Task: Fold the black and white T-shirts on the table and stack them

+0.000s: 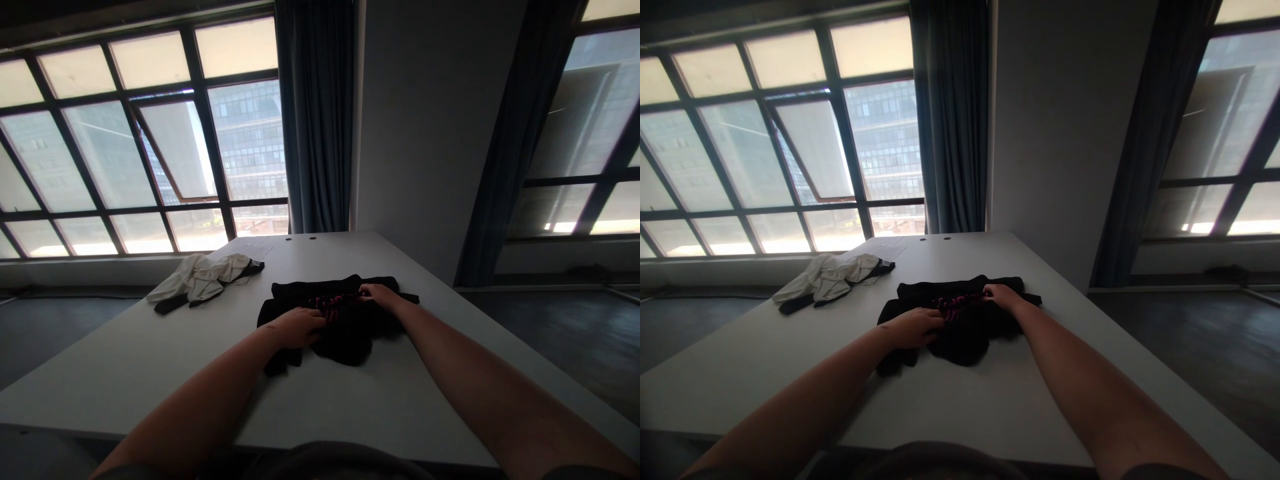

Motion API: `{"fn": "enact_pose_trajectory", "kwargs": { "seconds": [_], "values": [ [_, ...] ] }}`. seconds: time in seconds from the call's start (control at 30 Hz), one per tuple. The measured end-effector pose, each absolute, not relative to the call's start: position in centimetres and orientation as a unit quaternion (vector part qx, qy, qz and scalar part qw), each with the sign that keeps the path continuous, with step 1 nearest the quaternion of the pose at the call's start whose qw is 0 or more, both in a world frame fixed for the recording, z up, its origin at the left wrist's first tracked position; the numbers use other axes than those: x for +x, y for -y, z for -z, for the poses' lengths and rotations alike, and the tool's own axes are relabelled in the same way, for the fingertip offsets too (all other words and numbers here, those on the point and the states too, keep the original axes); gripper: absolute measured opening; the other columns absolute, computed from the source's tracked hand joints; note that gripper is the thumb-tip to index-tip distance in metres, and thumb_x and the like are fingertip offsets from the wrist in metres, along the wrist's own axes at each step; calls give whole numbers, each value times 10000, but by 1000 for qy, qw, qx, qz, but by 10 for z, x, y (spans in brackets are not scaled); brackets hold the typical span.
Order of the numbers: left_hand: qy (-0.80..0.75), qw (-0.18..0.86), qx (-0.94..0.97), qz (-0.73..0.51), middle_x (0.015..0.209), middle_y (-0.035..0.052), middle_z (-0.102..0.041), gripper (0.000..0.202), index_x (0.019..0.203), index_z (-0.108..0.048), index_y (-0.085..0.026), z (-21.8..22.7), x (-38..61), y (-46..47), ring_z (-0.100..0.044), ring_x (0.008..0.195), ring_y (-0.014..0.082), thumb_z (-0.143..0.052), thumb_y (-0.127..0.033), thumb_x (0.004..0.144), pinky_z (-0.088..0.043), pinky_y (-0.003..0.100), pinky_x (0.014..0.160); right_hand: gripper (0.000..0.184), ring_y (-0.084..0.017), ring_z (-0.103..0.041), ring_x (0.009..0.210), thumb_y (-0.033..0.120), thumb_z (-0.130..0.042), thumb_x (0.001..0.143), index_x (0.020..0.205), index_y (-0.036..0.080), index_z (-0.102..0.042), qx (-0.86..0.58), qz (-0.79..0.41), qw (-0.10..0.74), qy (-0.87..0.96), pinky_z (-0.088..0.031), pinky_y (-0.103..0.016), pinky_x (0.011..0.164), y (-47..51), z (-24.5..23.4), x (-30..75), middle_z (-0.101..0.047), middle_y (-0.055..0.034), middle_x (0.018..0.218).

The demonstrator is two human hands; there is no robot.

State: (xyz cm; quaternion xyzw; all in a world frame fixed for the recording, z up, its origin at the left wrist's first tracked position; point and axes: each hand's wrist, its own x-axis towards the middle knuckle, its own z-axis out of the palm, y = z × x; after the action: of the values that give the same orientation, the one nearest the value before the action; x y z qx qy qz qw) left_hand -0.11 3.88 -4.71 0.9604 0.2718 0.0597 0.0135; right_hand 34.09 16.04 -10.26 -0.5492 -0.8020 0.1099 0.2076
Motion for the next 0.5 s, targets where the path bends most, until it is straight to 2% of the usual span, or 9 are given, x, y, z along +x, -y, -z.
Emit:
{"fn": "enact_pose_trajectory", "kwargs": {
  "seconds": [0.2, 0.33, 0.5],
  "values": [
    [-342, 6, 939, -28, 1281, 59, -673, 268, 1197, -709, -300, 49, 0, -40, -686, 1143, 312, -615, -316, 947, -529, 442, 1005, 295, -240, -692, 862, 462, -658, 896, 1001, 202, -750, -553, -85, 186, 808, -433, -298, 719, -157, 102, 342, -768, -70, 950],
    [-415, -15, 910, -12, 1317, 79, -667, 298, 1219, -722, -311, 50, -11, -52, -660, 1186, 343, -597, -349, 952, -510, 496, 1011, 336, -274, -704, 929, 480, -618, 938, 1042, 190, -752, -570, -65, 132, 808, -451, -321, 751, -151, 95, 333, -776, -117, 1034],
    [-508, -52, 860, -17, 1273, 91, -687, 305, 1181, -758, -342, 48, -40, -69, -605, 1237, 374, -626, -302, 909, -449, 570, 1032, 268, -282, -709, 803, 450, -722, 832, 909, 203, -790, -571, -71, 71, 814, -478, -344, 691, -137, 82, 311, -775, -134, 929]
  ]
}}
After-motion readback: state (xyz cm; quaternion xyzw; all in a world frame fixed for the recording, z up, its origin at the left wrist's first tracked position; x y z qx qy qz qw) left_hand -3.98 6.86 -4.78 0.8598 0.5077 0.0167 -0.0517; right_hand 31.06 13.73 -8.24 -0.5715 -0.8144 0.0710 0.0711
